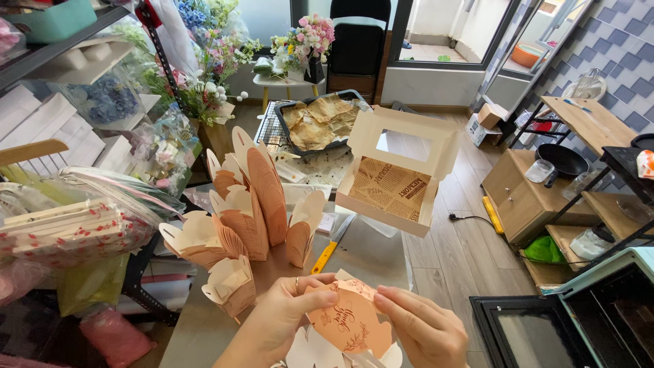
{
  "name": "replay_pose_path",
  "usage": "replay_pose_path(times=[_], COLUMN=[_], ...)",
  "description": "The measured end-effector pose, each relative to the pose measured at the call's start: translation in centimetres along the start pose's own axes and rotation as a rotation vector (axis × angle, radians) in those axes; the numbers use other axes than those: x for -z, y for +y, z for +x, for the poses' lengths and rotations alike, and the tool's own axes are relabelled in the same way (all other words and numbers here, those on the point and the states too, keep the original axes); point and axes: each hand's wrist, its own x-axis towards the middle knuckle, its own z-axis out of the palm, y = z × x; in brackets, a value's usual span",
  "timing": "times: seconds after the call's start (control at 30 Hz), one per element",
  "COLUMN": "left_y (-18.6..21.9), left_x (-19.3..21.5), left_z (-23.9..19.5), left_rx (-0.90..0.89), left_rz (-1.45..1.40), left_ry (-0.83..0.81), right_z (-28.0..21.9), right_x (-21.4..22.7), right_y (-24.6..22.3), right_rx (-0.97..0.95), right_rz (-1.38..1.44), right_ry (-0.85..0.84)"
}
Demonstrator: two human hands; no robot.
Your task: The person folds flat paper pieces into small decorative boxes by hand. They repeatedly pick up a flat piece, fold it into a box shape, and place it into a growing stack on the table.
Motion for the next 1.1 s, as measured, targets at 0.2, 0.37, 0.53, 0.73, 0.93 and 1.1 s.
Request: replay_pose_path(times=[0.2,0.37,0.53,0.73,0.93,1.1], left_y=[0.4,1.4,0.0,-2.8,-0.9,-0.3], left_x=[-1.3,-1.8,-2.3,-2.9,-0.5,-0.9], left_z=[-0.6,-1.4,-0.8,0.2,-0.7,-0.8], left_rx=[-0.164,-0.151,-0.184,-0.375,-0.642,-0.706], left_rz=[0.172,0.221,0.200,0.111,0.628,0.914], left_ry=[-0.059,-0.075,-0.061,0.165,0.055,0.000], right_z=[0.9,1.3,1.1,-0.3,0.7,3.1], right_x=[-0.2,0.0,-0.4,-1.8,-1.2,-1.4], right_y=[-0.8,-1.2,-1.3,-1.4,-0.4,0.2], right_rx=[0.013,0.032,0.007,-0.206,-0.579,-0.496], right_rz=[-0.051,-0.018,-0.023,-0.076,0.531,0.665], right_ry=[0.021,0.020,-0.006,0.155,-0.121,-0.376])
